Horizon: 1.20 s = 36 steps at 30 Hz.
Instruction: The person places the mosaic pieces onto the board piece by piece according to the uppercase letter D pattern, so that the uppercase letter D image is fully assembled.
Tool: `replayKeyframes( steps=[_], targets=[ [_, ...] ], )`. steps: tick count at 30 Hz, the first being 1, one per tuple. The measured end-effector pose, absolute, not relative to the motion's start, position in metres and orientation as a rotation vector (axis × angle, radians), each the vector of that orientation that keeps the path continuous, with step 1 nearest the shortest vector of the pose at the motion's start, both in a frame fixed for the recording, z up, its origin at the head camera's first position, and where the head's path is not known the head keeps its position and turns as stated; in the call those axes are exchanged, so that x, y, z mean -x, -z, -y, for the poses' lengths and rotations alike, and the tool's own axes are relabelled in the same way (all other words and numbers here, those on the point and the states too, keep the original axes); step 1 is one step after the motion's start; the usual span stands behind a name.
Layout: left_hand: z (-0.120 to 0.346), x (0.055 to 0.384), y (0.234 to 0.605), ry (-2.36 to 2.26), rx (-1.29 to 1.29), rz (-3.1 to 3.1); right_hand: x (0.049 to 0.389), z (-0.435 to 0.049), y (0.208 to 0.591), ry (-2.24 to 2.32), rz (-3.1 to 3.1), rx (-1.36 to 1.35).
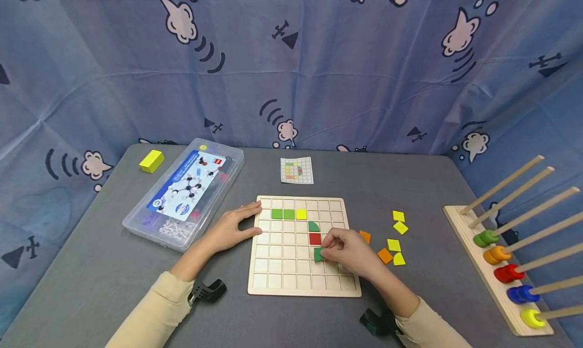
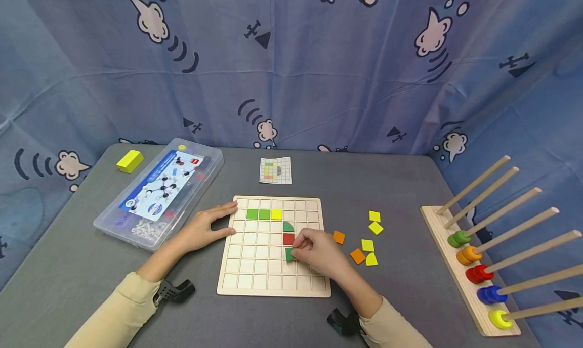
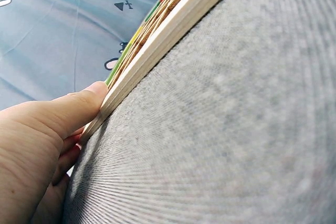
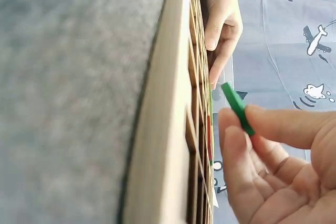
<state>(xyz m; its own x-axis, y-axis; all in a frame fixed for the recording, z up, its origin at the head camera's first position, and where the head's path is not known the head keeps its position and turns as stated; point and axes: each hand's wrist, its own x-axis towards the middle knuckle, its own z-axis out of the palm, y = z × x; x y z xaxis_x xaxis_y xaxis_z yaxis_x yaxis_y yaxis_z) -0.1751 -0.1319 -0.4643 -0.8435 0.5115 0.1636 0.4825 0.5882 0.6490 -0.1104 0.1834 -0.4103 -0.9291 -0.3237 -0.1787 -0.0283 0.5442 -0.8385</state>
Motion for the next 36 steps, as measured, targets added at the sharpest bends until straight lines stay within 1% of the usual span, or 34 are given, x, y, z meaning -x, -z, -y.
replayKeyframes(
  steps=[11,36],
  targets=[
    [0.131,0.174,0.462,-1.126,-0.873,-2.764,0.118,-0.173,0.420,1.268,-2.553,0.259],
    [0.131,0.174,0.464,-1.123,-0.857,-2.766,0.115,-0.165,0.423,1.021,-2.789,0.339]
  ],
)
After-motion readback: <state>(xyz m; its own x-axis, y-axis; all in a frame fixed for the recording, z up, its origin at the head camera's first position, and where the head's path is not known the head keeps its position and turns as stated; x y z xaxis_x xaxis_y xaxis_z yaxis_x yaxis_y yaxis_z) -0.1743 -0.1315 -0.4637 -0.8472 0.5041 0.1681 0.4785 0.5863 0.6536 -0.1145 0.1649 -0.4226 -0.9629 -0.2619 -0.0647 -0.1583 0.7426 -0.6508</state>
